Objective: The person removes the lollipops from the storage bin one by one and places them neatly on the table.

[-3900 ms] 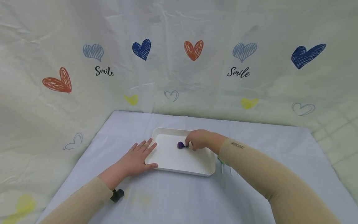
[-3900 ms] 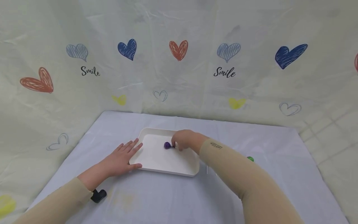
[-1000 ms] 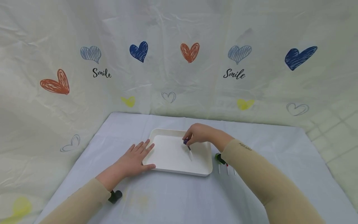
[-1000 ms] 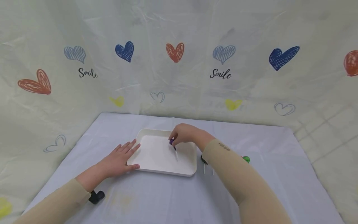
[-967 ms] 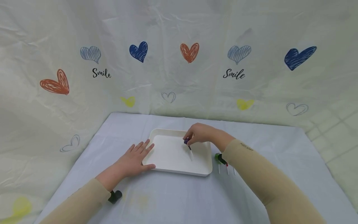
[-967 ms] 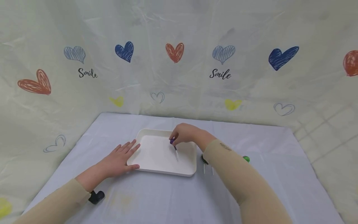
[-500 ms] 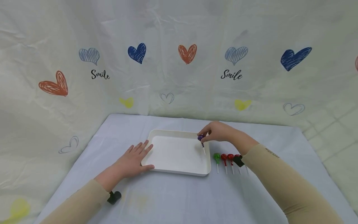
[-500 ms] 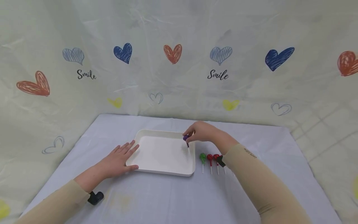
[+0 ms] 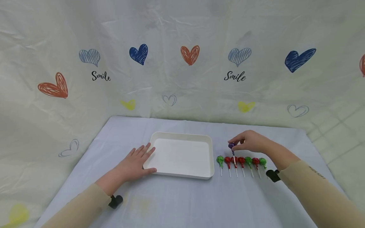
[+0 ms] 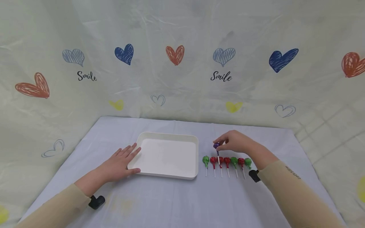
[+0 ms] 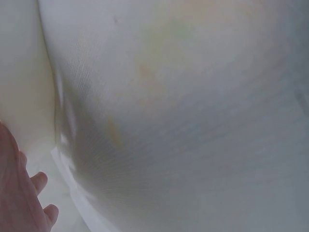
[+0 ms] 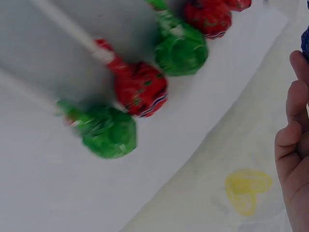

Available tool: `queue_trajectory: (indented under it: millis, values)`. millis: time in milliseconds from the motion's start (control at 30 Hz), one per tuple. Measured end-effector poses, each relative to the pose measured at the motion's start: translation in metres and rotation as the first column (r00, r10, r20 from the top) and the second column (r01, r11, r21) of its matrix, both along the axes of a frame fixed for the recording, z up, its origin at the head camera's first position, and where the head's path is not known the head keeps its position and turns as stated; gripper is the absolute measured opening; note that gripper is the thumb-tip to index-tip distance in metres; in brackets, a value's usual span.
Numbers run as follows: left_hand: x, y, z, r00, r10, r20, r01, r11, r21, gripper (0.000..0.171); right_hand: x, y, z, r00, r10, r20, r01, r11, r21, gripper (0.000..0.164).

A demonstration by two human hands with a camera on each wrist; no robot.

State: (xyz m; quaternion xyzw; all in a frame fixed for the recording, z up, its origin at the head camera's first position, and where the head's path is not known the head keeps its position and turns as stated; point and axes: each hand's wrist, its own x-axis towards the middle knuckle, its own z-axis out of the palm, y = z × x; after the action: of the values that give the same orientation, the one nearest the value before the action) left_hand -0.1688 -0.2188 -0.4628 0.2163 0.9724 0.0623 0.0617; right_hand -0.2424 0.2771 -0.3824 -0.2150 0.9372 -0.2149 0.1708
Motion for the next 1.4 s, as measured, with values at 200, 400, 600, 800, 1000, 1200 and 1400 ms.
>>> queue_trajectory:
  millis: [200, 400, 600, 800, 1000, 1200, 1400]
  values:
    - [0.003, 0.002, 0.003, 1.000, -0.004, -0.001, 0.004, 1.000, 0.007, 0.097, 0.017, 0.042, -0.002, 0.999, -0.052, 0.009, 0.052, 0.998, 0.040, 0.043]
    - [0.006, 0.004, 0.006, 1.000, -0.008, -0.008, 0.008, 1.000, 0.012, 0.097, 0.034, 0.086, -0.005, 0.994, -0.106, 0.011, 0.104, 0.992, 0.076, 0.044]
    - [0.009, 0.005, 0.012, 1.000, -0.012, 0.002, 0.012, 1.000, 0.017, 0.095, 0.044, 0.116, -0.010, 0.991, -0.132, 0.024, 0.130, 0.988, 0.089, 0.043]
    - [0.009, 0.005, 0.016, 1.000, -0.002, 0.017, 0.002, 1.000, -0.009, 0.097, 0.046, 0.128, -0.014, 0.987, -0.155, 0.044, 0.150, 0.984, 0.097, 0.043]
    - [0.010, 0.004, 0.015, 1.000, 0.000, 0.023, 0.000, 1.000, -0.017, 0.100, 0.042, 0.136, -0.028, 0.983, -0.166, 0.076, 0.157, 0.981, 0.112, 0.042]
    - [0.010, 0.004, 0.015, 1.000, 0.000, 0.026, 0.001, 1.000, -0.019, 0.100, 0.041, 0.138, -0.038, 0.984, -0.160, 0.082, 0.152, 0.984, 0.097, 0.041]
    - [0.010, 0.005, 0.015, 1.000, -0.002, 0.021, 0.002, 1.000, -0.016, 0.098, 0.042, 0.135, -0.040, 0.985, -0.164, 0.060, 0.157, 0.983, 0.096, 0.040]
